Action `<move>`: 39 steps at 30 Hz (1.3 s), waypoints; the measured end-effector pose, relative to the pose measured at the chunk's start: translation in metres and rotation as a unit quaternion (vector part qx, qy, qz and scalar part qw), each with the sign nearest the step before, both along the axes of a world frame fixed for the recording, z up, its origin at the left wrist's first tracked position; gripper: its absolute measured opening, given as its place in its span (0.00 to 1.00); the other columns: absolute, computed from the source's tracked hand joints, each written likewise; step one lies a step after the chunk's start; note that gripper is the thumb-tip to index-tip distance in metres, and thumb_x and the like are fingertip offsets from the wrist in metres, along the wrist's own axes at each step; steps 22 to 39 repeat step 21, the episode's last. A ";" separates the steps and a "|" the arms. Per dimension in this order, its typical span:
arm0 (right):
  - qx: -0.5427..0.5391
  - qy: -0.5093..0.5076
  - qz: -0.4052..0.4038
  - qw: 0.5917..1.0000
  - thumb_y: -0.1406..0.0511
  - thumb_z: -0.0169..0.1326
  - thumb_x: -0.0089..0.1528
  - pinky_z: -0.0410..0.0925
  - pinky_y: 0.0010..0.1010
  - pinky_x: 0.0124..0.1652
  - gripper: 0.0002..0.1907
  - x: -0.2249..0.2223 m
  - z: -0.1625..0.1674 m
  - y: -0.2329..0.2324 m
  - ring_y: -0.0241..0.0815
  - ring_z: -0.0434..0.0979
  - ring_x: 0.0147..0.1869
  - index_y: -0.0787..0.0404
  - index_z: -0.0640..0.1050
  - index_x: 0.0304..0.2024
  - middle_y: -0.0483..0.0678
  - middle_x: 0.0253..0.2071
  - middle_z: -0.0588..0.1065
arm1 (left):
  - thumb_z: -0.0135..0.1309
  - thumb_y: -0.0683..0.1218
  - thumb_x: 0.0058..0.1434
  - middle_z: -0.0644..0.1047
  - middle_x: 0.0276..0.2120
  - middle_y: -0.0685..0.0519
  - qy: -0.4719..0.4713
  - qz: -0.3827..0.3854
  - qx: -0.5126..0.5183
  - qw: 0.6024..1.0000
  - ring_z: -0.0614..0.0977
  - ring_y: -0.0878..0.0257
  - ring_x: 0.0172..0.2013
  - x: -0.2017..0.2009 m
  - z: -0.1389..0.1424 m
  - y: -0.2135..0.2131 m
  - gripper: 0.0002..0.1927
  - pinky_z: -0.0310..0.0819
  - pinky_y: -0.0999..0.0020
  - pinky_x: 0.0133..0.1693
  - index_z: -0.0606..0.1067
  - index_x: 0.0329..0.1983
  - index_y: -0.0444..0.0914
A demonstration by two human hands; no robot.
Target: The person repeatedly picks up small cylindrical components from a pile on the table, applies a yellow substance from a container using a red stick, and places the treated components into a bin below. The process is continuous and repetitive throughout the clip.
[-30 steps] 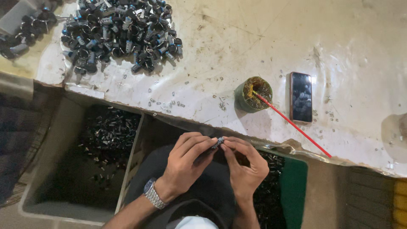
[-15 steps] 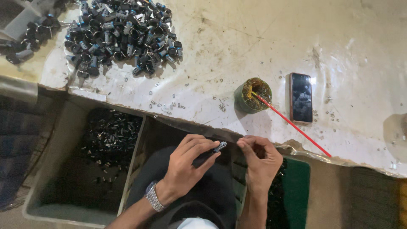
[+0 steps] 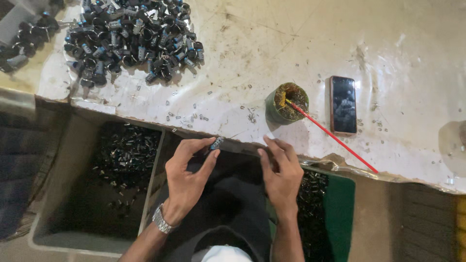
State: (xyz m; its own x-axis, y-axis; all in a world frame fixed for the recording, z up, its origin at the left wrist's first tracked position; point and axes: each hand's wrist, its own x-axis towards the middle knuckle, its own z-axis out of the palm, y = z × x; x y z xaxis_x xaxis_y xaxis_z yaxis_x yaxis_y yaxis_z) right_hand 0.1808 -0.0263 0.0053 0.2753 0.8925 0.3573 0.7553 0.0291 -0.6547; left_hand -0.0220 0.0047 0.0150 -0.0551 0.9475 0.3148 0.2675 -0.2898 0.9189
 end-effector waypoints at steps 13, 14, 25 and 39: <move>-0.034 -0.231 0.052 0.971 0.56 0.63 0.63 0.72 0.37 0.34 0.23 -0.013 0.008 0.007 0.46 0.81 0.41 0.51 0.80 0.60 0.47 0.52 0.74 | 0.67 0.38 0.58 0.82 0.42 0.50 -0.006 -0.048 0.052 0.997 0.83 0.58 0.43 0.001 0.004 -0.011 0.17 0.79 0.66 0.46 0.79 0.50 0.36; -0.042 -0.238 0.052 0.969 0.56 0.63 0.62 0.72 0.37 0.33 0.22 -0.013 0.007 0.006 0.46 0.81 0.40 0.49 0.81 0.59 0.47 0.52 0.75 | 0.67 0.38 0.58 0.82 0.41 0.50 -0.001 -0.045 0.052 0.998 0.82 0.58 0.43 0.001 0.004 -0.011 0.16 0.79 0.66 0.46 0.80 0.50 0.37; -0.045 -0.243 0.077 0.966 0.58 0.63 0.63 0.72 0.36 0.33 0.18 -0.029 0.036 0.010 0.45 0.81 0.39 0.49 0.82 0.56 0.47 0.51 0.75 | 0.66 0.40 0.59 0.82 0.42 0.50 -0.003 -0.046 0.048 0.998 0.83 0.58 0.44 0.005 0.000 -0.011 0.15 0.79 0.65 0.47 0.80 0.49 0.37; -0.045 -0.243 0.077 0.966 0.58 0.63 0.63 0.72 0.36 0.33 0.18 -0.029 0.036 0.010 0.45 0.81 0.39 0.49 0.82 0.56 0.47 0.51 0.75 | 0.66 0.40 0.59 0.82 0.42 0.50 -0.003 -0.046 0.048 0.998 0.83 0.58 0.44 0.005 0.000 -0.011 0.15 0.79 0.65 0.47 0.80 0.49 0.37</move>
